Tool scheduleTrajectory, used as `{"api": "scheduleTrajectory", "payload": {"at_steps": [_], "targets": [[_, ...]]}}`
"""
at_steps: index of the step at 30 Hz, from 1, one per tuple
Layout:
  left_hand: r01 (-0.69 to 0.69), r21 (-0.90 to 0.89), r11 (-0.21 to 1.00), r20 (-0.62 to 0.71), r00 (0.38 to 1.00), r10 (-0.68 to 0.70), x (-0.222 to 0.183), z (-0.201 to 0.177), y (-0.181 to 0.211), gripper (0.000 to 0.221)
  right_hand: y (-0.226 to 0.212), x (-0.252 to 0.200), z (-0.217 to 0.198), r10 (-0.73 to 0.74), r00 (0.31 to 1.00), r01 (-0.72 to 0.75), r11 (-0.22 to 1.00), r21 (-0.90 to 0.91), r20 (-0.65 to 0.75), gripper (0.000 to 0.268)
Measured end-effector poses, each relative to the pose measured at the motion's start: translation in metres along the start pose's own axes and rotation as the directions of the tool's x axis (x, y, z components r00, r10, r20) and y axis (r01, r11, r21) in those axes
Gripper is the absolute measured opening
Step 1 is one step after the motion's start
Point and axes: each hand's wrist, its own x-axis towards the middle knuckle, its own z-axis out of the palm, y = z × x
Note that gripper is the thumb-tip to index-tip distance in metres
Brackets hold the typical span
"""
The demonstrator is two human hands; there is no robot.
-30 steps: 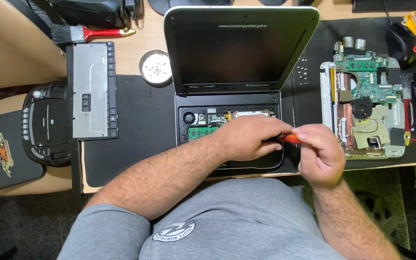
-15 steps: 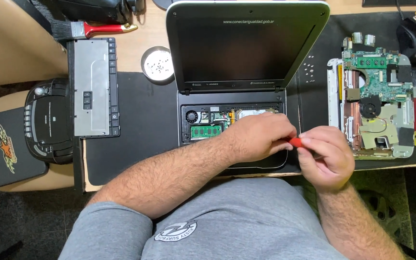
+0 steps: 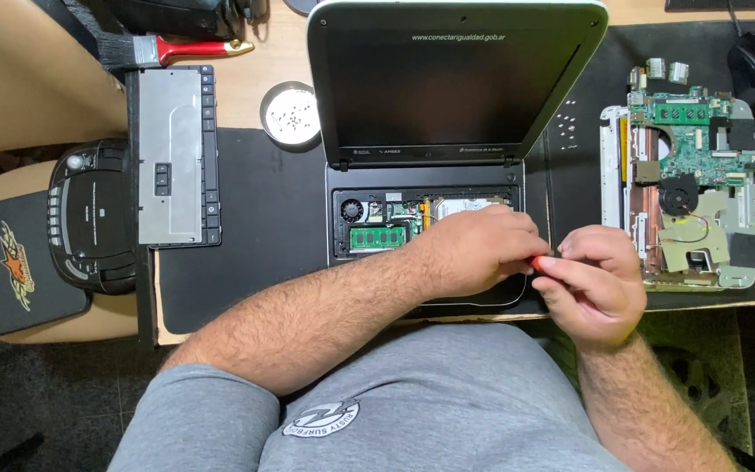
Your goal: Disassembling a laptop to inspect internal components by removing the hard drive and RAM modules using a screwdriver.
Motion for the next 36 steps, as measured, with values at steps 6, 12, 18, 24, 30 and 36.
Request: {"api": "scheduleTrajectory", "payload": {"at_steps": [6,12,18,24,30,36], "targets": [[0.03,0.1,0.995,-0.026,0.999,-0.027,-0.001,0.004,-0.002,0.025,-0.003,0.003,0.005,-0.01,1.0,0.01,1.0,-0.013,0.001,0.015],[0.042,-0.033,0.999,0.036,0.999,-0.041,0.0,-0.01,0.01,0.019,0.001,0.001,-0.002,0.003,1.0,-0.001,0.998,-0.057,0.029,0.016],[0.023,0.038,0.999,-0.022,0.999,-0.022,0.001,0.01,-0.007,0.014,-0.013,0.012,0.006,0.038,0.998,-0.037,0.999,-0.026,0.044,0.016],[0.053,0.112,0.992,-0.031,0.998,-0.05,0.002,0.001,-0.001,0.016,-0.003,-0.001,0.003,0.064,0.998,-0.064,0.998,0.0,-0.005,0.01],[0.106,0.133,0.985,-0.067,0.993,-0.098,0.0,-0.015,0.005,0.028,-0.01,0.007,0.007,0.093,0.996,-0.093,0.996,-0.006,0.005,0.008],[0.256,0.22,0.941,0.101,0.954,-0.283,0.005,-0.049,0.015,0.018,-0.002,0.003,-0.001,0.065,0.997,-0.067,0.996,0.061,0.035,0.016]]}}
